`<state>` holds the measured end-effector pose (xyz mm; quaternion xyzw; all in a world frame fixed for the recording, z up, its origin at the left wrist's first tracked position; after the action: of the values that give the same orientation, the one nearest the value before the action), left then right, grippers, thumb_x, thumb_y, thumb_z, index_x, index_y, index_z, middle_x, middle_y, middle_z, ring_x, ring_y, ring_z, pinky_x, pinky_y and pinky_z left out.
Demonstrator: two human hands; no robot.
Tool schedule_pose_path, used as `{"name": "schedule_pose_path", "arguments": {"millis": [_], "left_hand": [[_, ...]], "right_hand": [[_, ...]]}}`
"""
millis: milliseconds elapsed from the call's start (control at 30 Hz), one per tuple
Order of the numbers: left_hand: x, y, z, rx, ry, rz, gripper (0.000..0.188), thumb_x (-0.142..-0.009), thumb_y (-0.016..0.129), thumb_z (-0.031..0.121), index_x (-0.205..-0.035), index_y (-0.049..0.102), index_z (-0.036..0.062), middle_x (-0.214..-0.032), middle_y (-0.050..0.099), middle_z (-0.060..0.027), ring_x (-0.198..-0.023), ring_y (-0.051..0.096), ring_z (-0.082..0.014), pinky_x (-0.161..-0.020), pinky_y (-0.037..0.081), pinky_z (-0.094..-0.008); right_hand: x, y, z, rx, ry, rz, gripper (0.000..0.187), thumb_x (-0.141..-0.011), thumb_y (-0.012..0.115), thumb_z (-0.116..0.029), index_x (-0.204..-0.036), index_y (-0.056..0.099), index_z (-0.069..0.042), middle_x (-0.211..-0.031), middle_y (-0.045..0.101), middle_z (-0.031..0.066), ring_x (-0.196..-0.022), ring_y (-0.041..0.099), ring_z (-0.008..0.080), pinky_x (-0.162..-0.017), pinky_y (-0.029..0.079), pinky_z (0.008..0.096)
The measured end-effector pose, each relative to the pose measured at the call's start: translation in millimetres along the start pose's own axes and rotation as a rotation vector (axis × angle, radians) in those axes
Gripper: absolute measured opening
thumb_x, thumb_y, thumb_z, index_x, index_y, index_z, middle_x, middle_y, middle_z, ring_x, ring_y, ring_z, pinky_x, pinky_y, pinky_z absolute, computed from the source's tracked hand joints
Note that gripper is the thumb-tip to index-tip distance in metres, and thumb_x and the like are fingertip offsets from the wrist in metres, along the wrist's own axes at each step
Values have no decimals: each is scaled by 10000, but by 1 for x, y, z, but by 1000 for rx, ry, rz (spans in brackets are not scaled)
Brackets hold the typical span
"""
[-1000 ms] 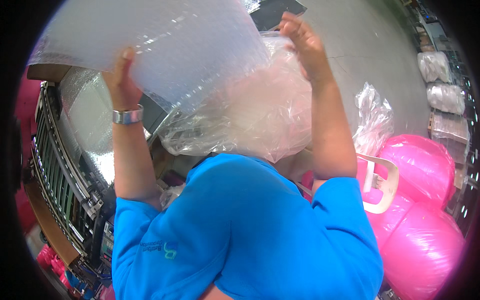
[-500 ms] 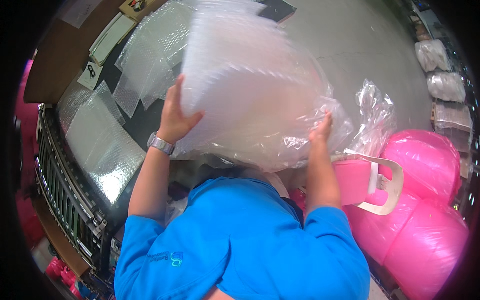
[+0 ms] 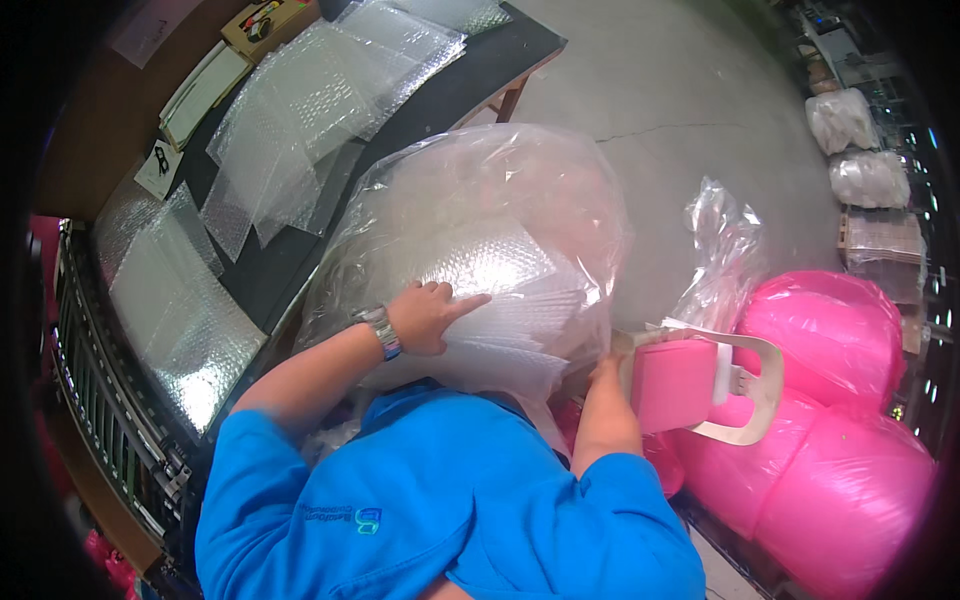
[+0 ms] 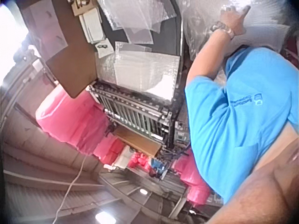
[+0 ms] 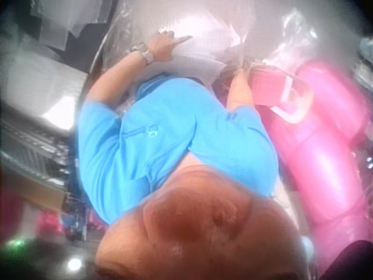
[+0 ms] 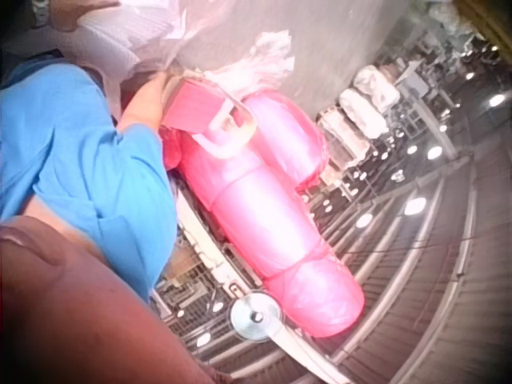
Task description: The person repeatedly picks up sheets of bubble wrap from a table, separates them, and places them into a large clear plastic bag. The person also briefly adjusts their head-mounted camera strap.
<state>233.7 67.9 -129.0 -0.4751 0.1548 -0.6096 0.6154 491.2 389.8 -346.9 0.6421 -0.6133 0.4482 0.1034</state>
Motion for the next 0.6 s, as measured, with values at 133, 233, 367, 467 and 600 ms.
{"name": "schedule_pose_path", "arguments": {"millis": [133, 233, 367, 467, 600], "left_hand": [[9, -17, -5, 487, 9, -173, 959, -586, 692, 174, -1376, 148, 180, -1102, 463, -238, -1009, 485, -359, -864, 389, -399], [-16, 4, -44, 676, 22, -111, 981, -591, 698, 171, -1382, 117, 188, -1254, 372, -264, -1153, 402, -353, -960, 330, -386], [-57, 4, -81, 573, -201, -149, 977, -614, 682, 176, -1384, 81, 196, -1243, 380, -263, -1138, 411, -369, -963, 326, -396], [-74, 14, -108, 452, -406, -6, 946, -648, 656, 221, -1384, 63, 198, -1243, 380, -264, -1135, 413, -378, -961, 328, -398], [-81, 19, -119, 294, -673, 246, 846, -715, 605, 297, -1381, 88, 216, -1304, 318, -232, -1208, 341, -342, -975, 273, -499]], "right_hand": [[38, 38, 25, -296, 228, -653, 746, -700, 682, -289, -1297, 282, -88, -1199, 424, 150, -1091, 407, 279, -903, 348, 442], [79, 43, -30, -258, 99, -861, 646, -737, 659, -234, -1276, 331, -99, -1132, 491, 134, -1015, 483, 260, -851, 406, 441], [166, 25, -118, -46, -171, -902, 440, -788, 550, -100, -1207, 418, -121, -1009, 535, 84, -806, 539, 172, -701, 476, 363], [223, -19, -163, -121, -272, -566, 386, -780, 491, -177, -1152, 441, -85, -750, 535, 64, -434, 392, 80, -410, 398, 246], [288, -20, -192, -19, -661, -1212, 450, -697, 580, -185, -1107, 488, -25, -840, 567, 86, -643, 524, 124, -544, 430, 247]]}}
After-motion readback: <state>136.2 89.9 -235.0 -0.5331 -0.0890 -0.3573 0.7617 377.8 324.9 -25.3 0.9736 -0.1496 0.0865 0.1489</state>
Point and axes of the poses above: each hand's wrist, its own x-axis away from the middle knuckle, its own y-axis out of the palm, z = x × y, the point moved 2 cm from there along -x, towards the middle knuckle
